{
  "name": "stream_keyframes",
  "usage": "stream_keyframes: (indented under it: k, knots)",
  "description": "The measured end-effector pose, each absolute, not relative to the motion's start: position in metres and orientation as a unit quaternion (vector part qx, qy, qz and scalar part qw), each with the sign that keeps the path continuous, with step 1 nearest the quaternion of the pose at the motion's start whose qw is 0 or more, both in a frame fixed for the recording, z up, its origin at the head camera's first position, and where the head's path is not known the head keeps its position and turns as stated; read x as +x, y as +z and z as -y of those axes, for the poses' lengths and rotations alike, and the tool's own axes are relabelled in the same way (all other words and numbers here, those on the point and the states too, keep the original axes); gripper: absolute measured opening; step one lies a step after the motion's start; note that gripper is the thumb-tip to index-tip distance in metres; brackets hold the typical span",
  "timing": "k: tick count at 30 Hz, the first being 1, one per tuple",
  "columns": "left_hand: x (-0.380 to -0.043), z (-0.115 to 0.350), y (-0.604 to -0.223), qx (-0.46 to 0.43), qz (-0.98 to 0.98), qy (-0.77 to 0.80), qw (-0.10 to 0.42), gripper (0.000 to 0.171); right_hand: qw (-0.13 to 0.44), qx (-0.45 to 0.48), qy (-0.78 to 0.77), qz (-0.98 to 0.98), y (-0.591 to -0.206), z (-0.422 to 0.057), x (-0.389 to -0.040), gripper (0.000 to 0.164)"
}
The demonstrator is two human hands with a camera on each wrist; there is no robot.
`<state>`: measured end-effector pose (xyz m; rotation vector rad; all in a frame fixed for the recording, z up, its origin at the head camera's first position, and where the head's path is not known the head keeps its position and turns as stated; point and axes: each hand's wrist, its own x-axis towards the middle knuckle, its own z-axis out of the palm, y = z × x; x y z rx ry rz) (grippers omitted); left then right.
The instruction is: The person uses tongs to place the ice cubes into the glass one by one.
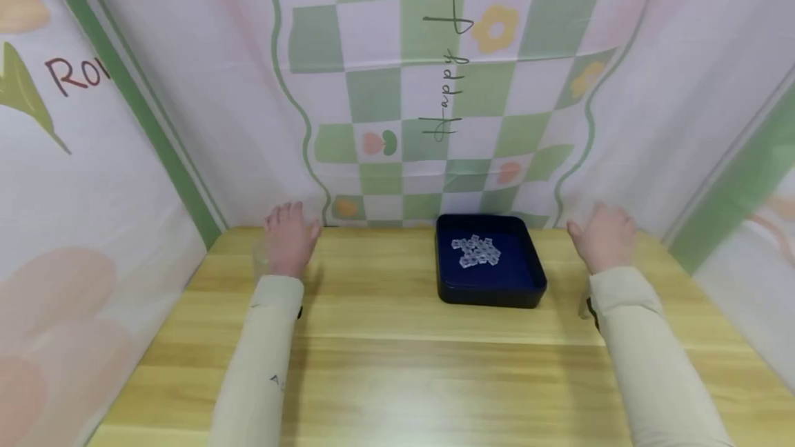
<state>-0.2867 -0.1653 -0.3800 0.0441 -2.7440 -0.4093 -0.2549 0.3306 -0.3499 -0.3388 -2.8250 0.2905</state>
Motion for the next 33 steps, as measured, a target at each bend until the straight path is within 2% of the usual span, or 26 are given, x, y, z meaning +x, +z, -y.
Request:
stream_keyframes:
  k: [5, 12, 23, 33]
  knots:
    - [-0.276, 0.190, -0.387, 0.052, 0.967, -0.140, 0.206, 0.060, 0.100, -0.151, 0.091, 0.979, -0.358, -0.348, -0.242, 0.067]
    - [-0.260, 0.219, -0.393, 0.097, 0.956, -0.205, 0.184, 0.069, 0.090, -0.156, 0.113, 0.977, -0.378, -0.364, -0.232, 0.059]
    - [-0.245, 0.245, -0.416, 0.116, 0.934, -0.270, 0.205, 0.082, 0.038, -0.153, 0.109, 0.981, -0.416, -0.369, -0.219, 0.061]
    - [-0.239, 0.247, -0.434, 0.115, 0.936, -0.303, 0.138, 0.094, 0.036, -0.150, 0.125, 0.980, -0.447, -0.375, -0.219, 0.063]
